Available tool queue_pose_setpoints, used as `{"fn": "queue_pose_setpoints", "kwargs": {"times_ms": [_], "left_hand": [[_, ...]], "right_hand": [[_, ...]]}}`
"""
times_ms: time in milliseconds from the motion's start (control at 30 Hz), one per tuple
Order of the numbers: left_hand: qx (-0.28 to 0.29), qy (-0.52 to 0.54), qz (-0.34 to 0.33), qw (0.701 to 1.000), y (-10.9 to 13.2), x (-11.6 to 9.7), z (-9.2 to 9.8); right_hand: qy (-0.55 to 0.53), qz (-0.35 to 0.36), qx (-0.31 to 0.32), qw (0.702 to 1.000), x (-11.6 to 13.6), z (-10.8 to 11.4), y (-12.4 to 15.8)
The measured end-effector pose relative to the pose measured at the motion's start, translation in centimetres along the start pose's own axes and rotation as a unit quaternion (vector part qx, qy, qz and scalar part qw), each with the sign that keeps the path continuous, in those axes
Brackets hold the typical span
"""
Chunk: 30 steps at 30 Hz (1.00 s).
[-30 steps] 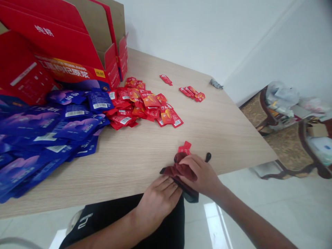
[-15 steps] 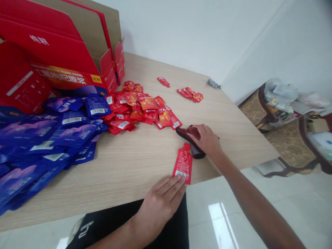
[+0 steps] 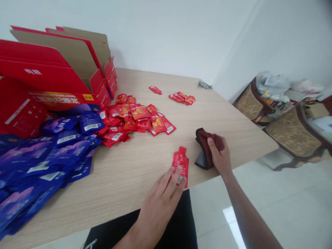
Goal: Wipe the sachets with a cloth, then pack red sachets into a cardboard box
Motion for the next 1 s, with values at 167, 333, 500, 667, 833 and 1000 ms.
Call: {"fn": "queue_pose_setpoints", "kwargs": {"times_ms": [167,333,500,667,833,1000], "left_hand": [[-0.001,-0.017,0.013,1.0,-0.1,-0.1,0.0],[-0.052,0.109,-0.01,0.993,0.2,0.0,3.4],[-0.146,0.203,0.106,0.963,-1.5,2.9,7.7],[-0.002,0.259,0.329,0.908,-4.6,8.2,6.8],[0.074,0.17,0.291,0.939,-6.9,11.1,4.4],[0.039,0.099,0.262,0.959,-6.1,8.5,4.2]], "right_hand": [[-0.038,-0.01,0.02,0.999,-0.2,-0.3,-0.4],[-0.053,-0.013,0.021,0.998,-0.1,-0.2,-0.3],[-0.076,-0.029,0.015,0.997,-0.6,-0.1,-0.3],[-0.078,-0.048,0.014,0.996,-0.8,-0.1,-0.1],[-0.054,-0.059,0.021,0.997,-0.9,0.0,0.0],[-0.048,-0.049,0.028,0.997,-0.8,0.1,0.0]]}}
Point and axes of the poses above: each hand's wrist, its own y-axis away from the middle knuckle, its own z-axis out of the back of the hand, x = y × z, the point moved 5 cm from there along -y, towards the middle knuckle, and after that the axes turned 11 degrees about y, right-handed, at the moved point
